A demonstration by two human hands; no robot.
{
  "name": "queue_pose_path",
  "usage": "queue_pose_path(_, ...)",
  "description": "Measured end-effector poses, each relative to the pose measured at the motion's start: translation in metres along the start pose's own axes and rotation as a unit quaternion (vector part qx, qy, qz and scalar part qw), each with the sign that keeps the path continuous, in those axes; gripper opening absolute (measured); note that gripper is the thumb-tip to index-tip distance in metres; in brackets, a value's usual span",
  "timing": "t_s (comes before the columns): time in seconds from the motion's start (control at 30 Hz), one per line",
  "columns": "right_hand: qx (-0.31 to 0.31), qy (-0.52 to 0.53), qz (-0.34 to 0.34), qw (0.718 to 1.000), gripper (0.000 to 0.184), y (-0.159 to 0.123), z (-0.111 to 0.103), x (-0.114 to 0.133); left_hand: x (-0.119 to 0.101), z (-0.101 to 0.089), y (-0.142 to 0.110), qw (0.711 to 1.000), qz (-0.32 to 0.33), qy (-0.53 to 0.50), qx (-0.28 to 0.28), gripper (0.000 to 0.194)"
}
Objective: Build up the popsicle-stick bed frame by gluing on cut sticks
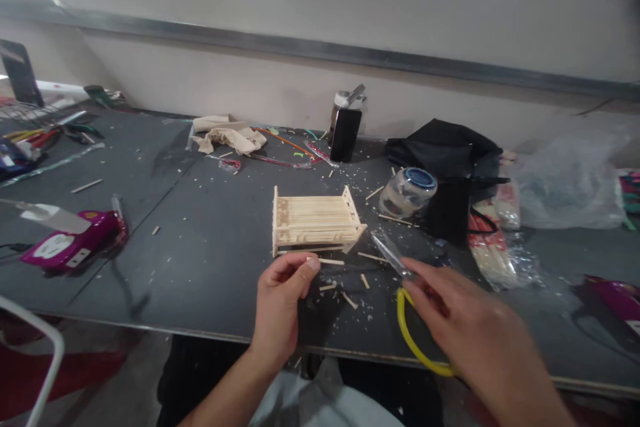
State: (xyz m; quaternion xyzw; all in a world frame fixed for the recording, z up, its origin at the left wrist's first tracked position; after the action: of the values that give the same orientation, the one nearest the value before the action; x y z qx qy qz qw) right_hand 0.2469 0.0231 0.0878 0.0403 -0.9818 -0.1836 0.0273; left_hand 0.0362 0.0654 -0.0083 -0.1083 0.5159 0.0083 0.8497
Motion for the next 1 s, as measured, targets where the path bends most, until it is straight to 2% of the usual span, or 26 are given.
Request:
queue_pose_path(0.1,-0.077,0.076,-0.08,0.991,0.024,0.01,-0.01,0.05,0.0,0.001,0.0,1.0,-0.006,0.003,-0.009,0.018)
queue_pose_path(0.17,-0.089,0.073,-0.116,0.987,0.022,0.016,-0.005,0.072,-0.002,0.002,-0.001,1.0,-0.005,0.004,-0.011,0.018)
queue_pose_path(0.23,-0.093,0.06,-0.137,0.984,0.019,0.02,0.002,0.083,-0.003,0.002,0.0,1.0,-0.004,0.007,-0.013,0.018)
queue_pose_path(0.4,-0.081,0.041,-0.152,0.984,0.016,0.028,0.009,0.089,-0.003,0.002,0.002,1.0,0.003,0.007,-0.011,0.02)
queue_pose_path(0.5,-0.103,0.033,-0.148,0.983,0.017,0.032,0.008,0.089,-0.004,0.0,0.001,1.0,0.018,0.017,-0.01,0.021)
queue_pose_path(0.67,-0.137,-0.002,-0.133,0.982,0.017,0.036,0.01,0.089,-0.019,-0.016,0.0,0.989,0.092,0.105,-0.043,0.017)
queue_pose_path(0.8,-0.114,-0.012,-0.138,0.984,0.016,0.039,0.015,0.093,-0.03,-0.021,-0.001,0.97,0.151,0.183,-0.059,0.015)
queue_pose_path(1.0,-0.102,-0.043,-0.127,0.986,0.015,0.045,0.015,0.101,-0.039,-0.003,-0.004,0.941,0.216,0.262,0.009,0.02)
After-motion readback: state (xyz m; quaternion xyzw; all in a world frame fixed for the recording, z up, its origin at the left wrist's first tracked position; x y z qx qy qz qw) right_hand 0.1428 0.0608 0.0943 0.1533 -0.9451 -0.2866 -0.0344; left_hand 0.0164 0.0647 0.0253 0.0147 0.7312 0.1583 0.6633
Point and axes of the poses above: each hand's wrist, its own y-axis towards the middle knuckle, its own z-axis out of the palm, x = y × z, the point moved 9 cm from there along y, towards the middle knuckle, and after that the axes turned 3 degrees about z, right-handed, at the moved point
